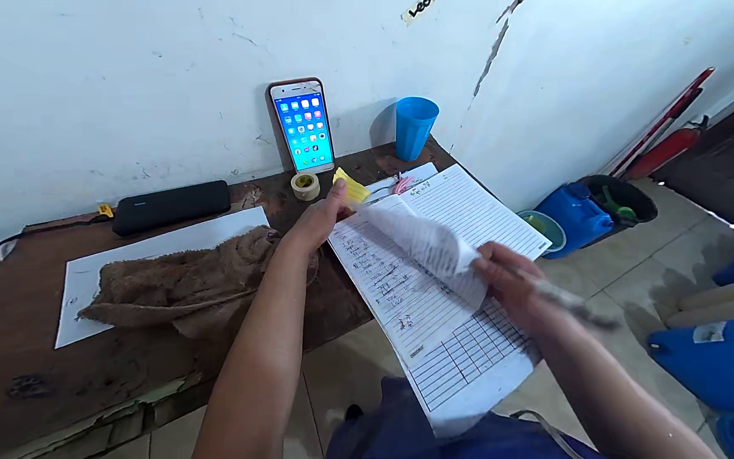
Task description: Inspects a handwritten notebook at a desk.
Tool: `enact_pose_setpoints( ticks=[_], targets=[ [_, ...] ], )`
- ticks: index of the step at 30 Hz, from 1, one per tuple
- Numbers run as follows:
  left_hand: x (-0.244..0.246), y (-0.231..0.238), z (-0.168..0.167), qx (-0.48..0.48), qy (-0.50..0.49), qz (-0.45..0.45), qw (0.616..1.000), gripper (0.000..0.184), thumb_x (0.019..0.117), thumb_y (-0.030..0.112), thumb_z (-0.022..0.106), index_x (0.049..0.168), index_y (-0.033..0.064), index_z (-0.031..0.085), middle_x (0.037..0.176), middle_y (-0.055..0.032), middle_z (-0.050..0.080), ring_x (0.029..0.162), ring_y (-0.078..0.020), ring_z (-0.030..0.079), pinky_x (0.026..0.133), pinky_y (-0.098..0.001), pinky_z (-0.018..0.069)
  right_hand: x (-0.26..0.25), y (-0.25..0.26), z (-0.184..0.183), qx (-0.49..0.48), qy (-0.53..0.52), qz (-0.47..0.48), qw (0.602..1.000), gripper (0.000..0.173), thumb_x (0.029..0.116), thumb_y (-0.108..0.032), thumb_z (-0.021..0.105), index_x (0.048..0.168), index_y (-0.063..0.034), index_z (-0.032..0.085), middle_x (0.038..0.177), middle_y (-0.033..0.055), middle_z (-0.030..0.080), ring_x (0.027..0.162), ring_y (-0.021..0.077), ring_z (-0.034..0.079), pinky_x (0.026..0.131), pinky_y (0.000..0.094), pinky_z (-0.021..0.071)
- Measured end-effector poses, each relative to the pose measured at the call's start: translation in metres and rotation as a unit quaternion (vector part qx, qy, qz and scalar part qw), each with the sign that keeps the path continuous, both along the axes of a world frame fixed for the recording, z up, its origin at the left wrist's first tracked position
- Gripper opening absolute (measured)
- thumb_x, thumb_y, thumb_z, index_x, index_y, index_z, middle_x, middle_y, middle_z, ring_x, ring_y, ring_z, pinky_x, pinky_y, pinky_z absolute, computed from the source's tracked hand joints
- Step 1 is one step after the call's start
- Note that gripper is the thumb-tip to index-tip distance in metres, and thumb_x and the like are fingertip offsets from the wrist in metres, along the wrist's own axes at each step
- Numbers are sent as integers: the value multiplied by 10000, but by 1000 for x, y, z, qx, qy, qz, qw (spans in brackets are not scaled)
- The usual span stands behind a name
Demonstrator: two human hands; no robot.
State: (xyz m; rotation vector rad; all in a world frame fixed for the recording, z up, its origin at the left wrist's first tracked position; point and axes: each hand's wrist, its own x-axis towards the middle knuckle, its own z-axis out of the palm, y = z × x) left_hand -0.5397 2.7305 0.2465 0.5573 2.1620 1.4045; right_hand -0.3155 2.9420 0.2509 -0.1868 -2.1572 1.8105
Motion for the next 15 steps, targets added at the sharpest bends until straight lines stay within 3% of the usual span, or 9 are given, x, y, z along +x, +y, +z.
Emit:
enact_pose_setpoints(
  ticks=[1,3,4,5,6,7,10,13,15],
  targets=[
    [-2,1,-5,1,17,2,1000,924,1044,634,14,1038,-7,680,993,-159,711,967,-229,683,905,-474,523,-2,8,3,-98,-10,-18,995,211,1038,-88,388,952,-120,578,796,-73,692,704,12,673,665,200,590],
    [1,0,6,-29,20,-30,999,851,1073,564,42,1072,-37,644,1014,-185,671,978,-247,645,924,-478,491,-4,23,11,-182,5,-57,982,291,1077,-102,265,989,-132,541,823,-28,723,732,71,718,688,255,625],
    [0,-1,11,-54,37,-53,996,698,1119,455,181,1113,-73,636,1061,-236,662,1020,-301,637,956,-523,476,-4,32,13,-191,20,-80,978,313,1082,-106,247,987,-138,543,820,-27,724,736,77,720,696,260,625],
    [-2,0,12,-79,61,-73,992,480,1117,319,404,1124,-102,636,1060,-272,660,1009,-348,641,947,-563,478,-3,40,15,-191,32,-103,976,320,1082,-102,243,975,-144,542,809,-31,717,726,73,714,694,254,620],
    [-4,2,12,-109,85,-90,986,326,1050,220,593,1093,-101,631,1014,-265,657,955,-351,640,905,-567,491,-1,48,17,-186,40,-123,974,315,1075,-92,253,961,-144,542,793,-33,705,704,68,700,682,245,611],
    [-4,4,11,-131,99,-99,981,288,994,177,684,1068,-95,623,980,-250,648,920,-345,632,876,-558,494,2,56,17,-176,42,-141,973,298,1074,-80,273,960,-141,542,784,-31,698,685,68,694,669,241,610],
    [-5,6,11,-150,109,-108,977,256,968,126,706,1056,-94,609,963,-242,636,904,-336,620,861,-547,488,6,78,15,-157,36,-192,968,255,1092,-89,281,1028,-133,524,796,-26,692,671,84,695,651,262,617],
    [-5,6,9,-138,113,-103,979,218,962,103,705,1013,-87,610,906,-217,628,851,-302,609,821,-515,489,7,95,17,-150,-3,-225,963,358,1139,-271,195,1054,-147,520,795,-29,678,640,81,676,576,249,585],
    [-6,5,9,-133,114,-101,979,208,954,101,711,988,-78,611,870,-191,619,819,-273,597,798,-488,488,9,101,16,-109,-18,-214,971,291,1122,-282,247,1059,-145,496,799,-38,665,624,66,661,548,226,565]
  ],
)
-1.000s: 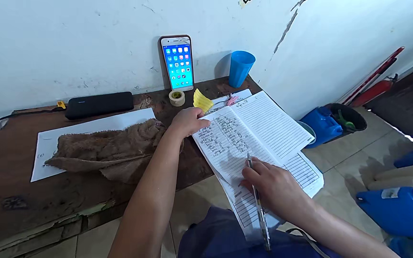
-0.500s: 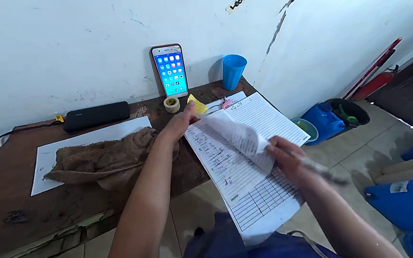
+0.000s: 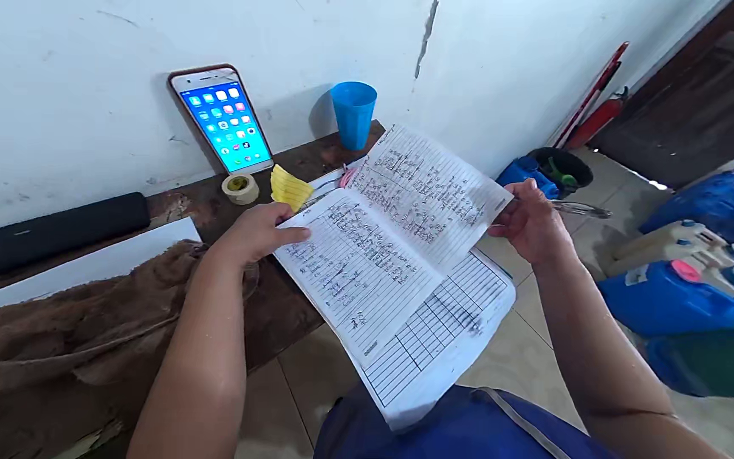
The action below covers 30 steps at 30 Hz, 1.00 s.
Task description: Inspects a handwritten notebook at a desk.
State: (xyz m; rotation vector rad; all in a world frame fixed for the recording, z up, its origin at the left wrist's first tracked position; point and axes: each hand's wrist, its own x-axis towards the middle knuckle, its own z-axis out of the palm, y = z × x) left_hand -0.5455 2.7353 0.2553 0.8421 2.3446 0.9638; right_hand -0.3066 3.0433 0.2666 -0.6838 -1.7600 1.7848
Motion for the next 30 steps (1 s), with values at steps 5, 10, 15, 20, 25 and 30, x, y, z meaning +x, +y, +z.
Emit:
enact_pose_setpoints(
  ticks=[5,10,15,20,25,30],
  targets=[
    [-2,-2,-3,7,1,4,1000,179,941,82,718,947,-60,609,821,-157,607,776,-236,585,761,-458,485,2,1,0,81,17,30,996,244,1046,-397,436,1065,-163,503,841,-70,650,665,34,647,574,201,551],
    [3,-2,-2,22,-21,31,999,148,943,58,705,948,-49,603,807,-126,607,746,-190,590,746,-398,507,7,-4,6,139,33,49,989,143,1002,-246,549,1092,-143,510,836,-76,641,670,10,636,587,180,548],
    [3,-2,-2,19,-25,30,999,147,939,55,704,945,-47,599,800,-121,612,736,-177,593,732,-374,507,5,2,-2,221,30,19,975,202,935,29,627,1065,-70,508,795,-40,567,585,-15,559,557,142,514],
    [2,-3,-2,21,-28,24,999,119,944,27,689,951,-48,597,812,-122,609,749,-178,593,741,-370,505,3,10,-14,225,-11,7,974,171,937,33,634,1048,-33,521,779,-15,546,577,-2,530,540,148,481],
    [0,-6,-10,32,-1,24,999,144,931,38,701,902,-33,579,769,-121,599,697,-185,595,682,-363,507,-1,17,-29,270,-53,-9,961,301,867,46,696,1125,32,541,864,47,548,701,78,549,653,265,514],
    [-1,-6,-11,30,-1,25,999,159,919,23,714,891,-17,563,761,-90,575,699,-144,579,685,-316,497,-6,25,-32,281,-135,32,950,363,906,3,716,1226,59,553,1004,155,614,840,202,606,762,392,532]
  ],
)
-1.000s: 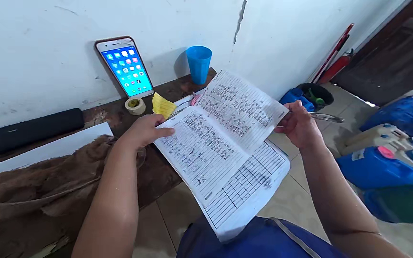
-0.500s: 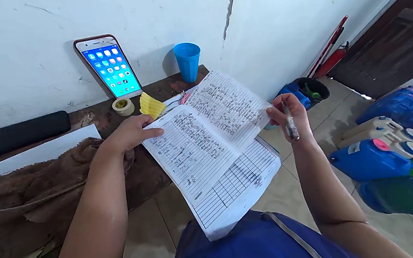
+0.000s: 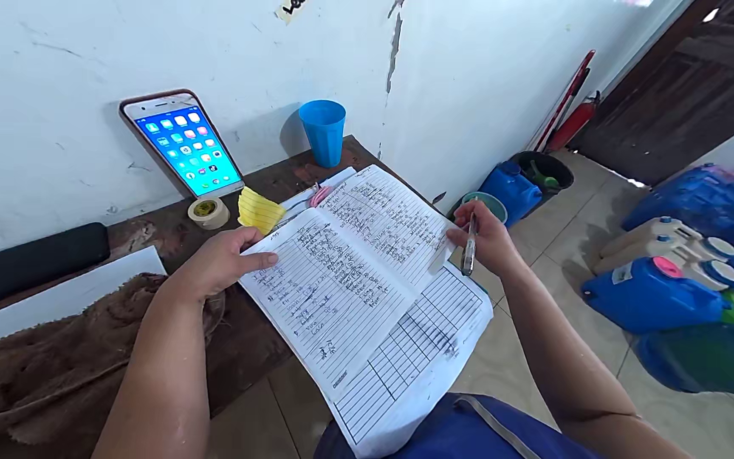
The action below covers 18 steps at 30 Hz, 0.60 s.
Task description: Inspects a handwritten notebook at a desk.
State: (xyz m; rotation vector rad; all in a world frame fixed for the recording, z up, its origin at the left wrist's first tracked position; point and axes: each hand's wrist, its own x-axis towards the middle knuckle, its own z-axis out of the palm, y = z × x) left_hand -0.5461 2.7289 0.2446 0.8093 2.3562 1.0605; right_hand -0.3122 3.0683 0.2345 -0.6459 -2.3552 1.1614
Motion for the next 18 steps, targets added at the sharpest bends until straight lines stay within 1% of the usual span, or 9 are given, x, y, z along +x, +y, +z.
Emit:
enact_pose_setpoints(
  ticks=[2,5,6,8,10,12,13,15,18],
  targets=[
    [1,0,1,-5,0,2,1000,154,922,28,715,903,-21,570,771,-89,578,709,-143,578,699,-323,498,3,1,1,23,20,-5,1000,332,915,-16,713,1202,63,566,1007,160,625,843,202,619,760,391,540],
    [1,-1,2,-6,1,2,1000,137,933,29,700,919,-32,579,778,-98,582,708,-152,580,697,-329,502,12,-11,9,115,99,-13,988,355,904,-94,722,1186,73,587,1044,195,639,904,246,626,776,428,532],
    [1,-2,1,0,1,0,1000,131,938,28,692,913,-29,576,769,-99,581,696,-152,580,682,-326,501,16,-20,13,142,116,1,983,374,893,-127,720,1181,73,589,1050,195,644,922,244,626,782,421,532],
    [0,-4,-1,16,4,-10,1000,120,948,17,675,904,-24,571,753,-96,587,680,-145,584,662,-318,500,24,-49,24,169,127,79,974,373,875,-169,743,1138,65,618,1068,186,678,968,222,654,808,387,546],
    [3,-3,4,11,-2,-16,1000,103,961,17,658,932,-41,578,785,-112,611,718,-154,607,706,-341,520,30,-83,28,185,121,218,950,332,899,-230,741,1090,35,680,1095,162,719,1066,221,675,905,366,553],
    [6,0,10,-9,-10,-9,1000,105,971,19,648,970,-71,595,821,-136,611,759,-175,595,753,-375,508,33,-111,28,199,92,346,912,274,949,-248,683,1075,-5,696,1156,152,733,1191,284,648,1007,415,509],
    [6,0,11,-19,-2,-9,1000,117,975,34,649,964,-69,595,815,-130,606,755,-171,588,753,-373,504,33,-119,28,208,69,392,893,249,965,-244,663,1075,-22,691,1184,152,728,1223,329,634,994,461,510],
    [6,1,13,-29,8,-13,999,144,988,54,638,953,-80,597,817,-142,600,759,-188,571,758,-398,482,32,-127,23,213,22,445,870,207,949,-202,679,1060,-27,695,1195,159,728,1204,377,644,953,524,514],
    [6,1,13,-24,12,-19,999,142,1005,60,617,962,-73,597,820,-131,595,758,-177,569,759,-384,485,30,-128,20,222,-2,460,860,199,937,-200,680,1035,-29,706,1192,155,737,1162,374,663,925,516,514]
  ],
)
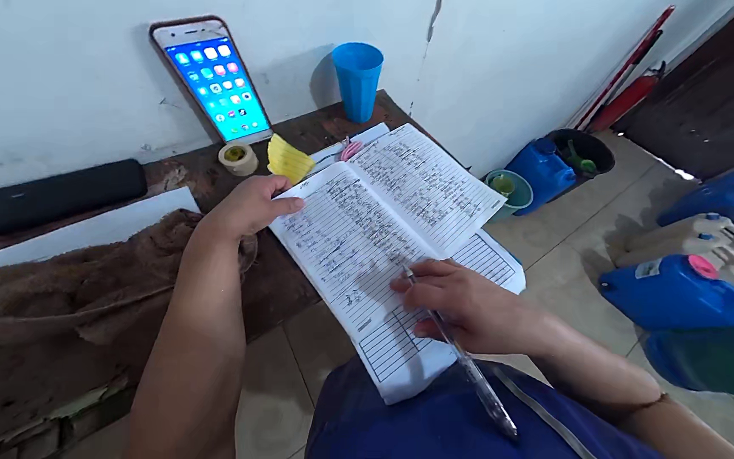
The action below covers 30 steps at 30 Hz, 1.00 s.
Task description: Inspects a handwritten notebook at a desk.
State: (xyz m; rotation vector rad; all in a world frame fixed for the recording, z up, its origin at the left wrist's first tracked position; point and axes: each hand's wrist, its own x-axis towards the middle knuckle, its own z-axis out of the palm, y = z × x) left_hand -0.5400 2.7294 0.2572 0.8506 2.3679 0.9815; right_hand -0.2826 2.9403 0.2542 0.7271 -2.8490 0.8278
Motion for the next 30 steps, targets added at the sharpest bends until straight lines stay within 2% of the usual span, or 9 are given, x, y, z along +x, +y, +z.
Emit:
enact_pose_setpoints(
  ticks=[6,11,15,19,21,23,24,26,30],
  targets=[
    [0,3,1,8,-5,6,1000,161,1025,66,595,1053,-92,582,964,-214,615,883,-264,597,850,-474,484,4,-6,-3,43,-2,12,999,292,944,-318,668,1043,-45,691,1203,172,726,1243,424,614,971,550,489],
    [1,4,0,15,-20,19,1000,154,1027,65,588,1063,-84,575,969,-195,607,882,-233,591,852,-441,485,11,-11,-9,49,1,0,999,301,953,-331,651,1050,-48,681,1267,198,699,1307,444,572,1061,547,451],
    [2,4,-1,23,-14,22,999,151,1023,62,595,1072,-80,577,983,-200,610,897,-240,592,861,-452,482,12,12,-5,-66,-43,21,997,367,975,-334,643,1136,-5,670,1306,196,678,1361,319,552,1150,416,414],
    [3,4,2,22,-11,21,999,155,1025,60,591,1087,-81,575,1011,-204,615,921,-240,594,879,-449,481,10,56,15,-151,-50,-82,984,406,958,-425,650,1132,-59,679,1265,29,701,1224,57,624,1013,253,530],
    [1,3,0,23,-4,9,1000,160,1025,56,590,1098,-87,579,1014,-214,619,922,-254,601,878,-465,485,3,78,21,-95,-1,-206,974,364,931,-291,672,1167,-14,647,1246,101,693,1122,147,662,921,340,556],
    [0,3,0,17,2,1,1000,172,1029,59,585,1102,-96,580,1022,-233,622,931,-282,607,885,-494,483,-7,97,23,-22,-7,-320,947,351,945,-128,705,1225,54,598,1218,245,659,1043,369,657,855,559,533],
    [0,3,0,16,2,3,1000,178,1028,63,589,1102,-98,581,1025,-240,622,938,-292,607,889,-503,480,-13,105,20,6,-20,-359,933,350,946,-111,729,1216,59,584,1126,268,652,955,413,652,790,609,520],
    [0,4,1,11,-2,10,1000,181,1027,72,593,1095,-96,579,1021,-240,617,941,-298,602,888,-506,474,-20,115,15,25,-36,-389,920,344,922,-91,763,1165,50,565,973,246,616,772,356,599,665,546,485],
    [0,5,2,-1,0,13,1000,184,1025,77,599,1082,-97,586,1011,-243,618,936,-310,599,886,-517,468,-25,115,13,-9,-74,-406,911,359,900,-38,772,1155,58,538,1002,249,594,770,317,582,674,495,485]
  ],
)
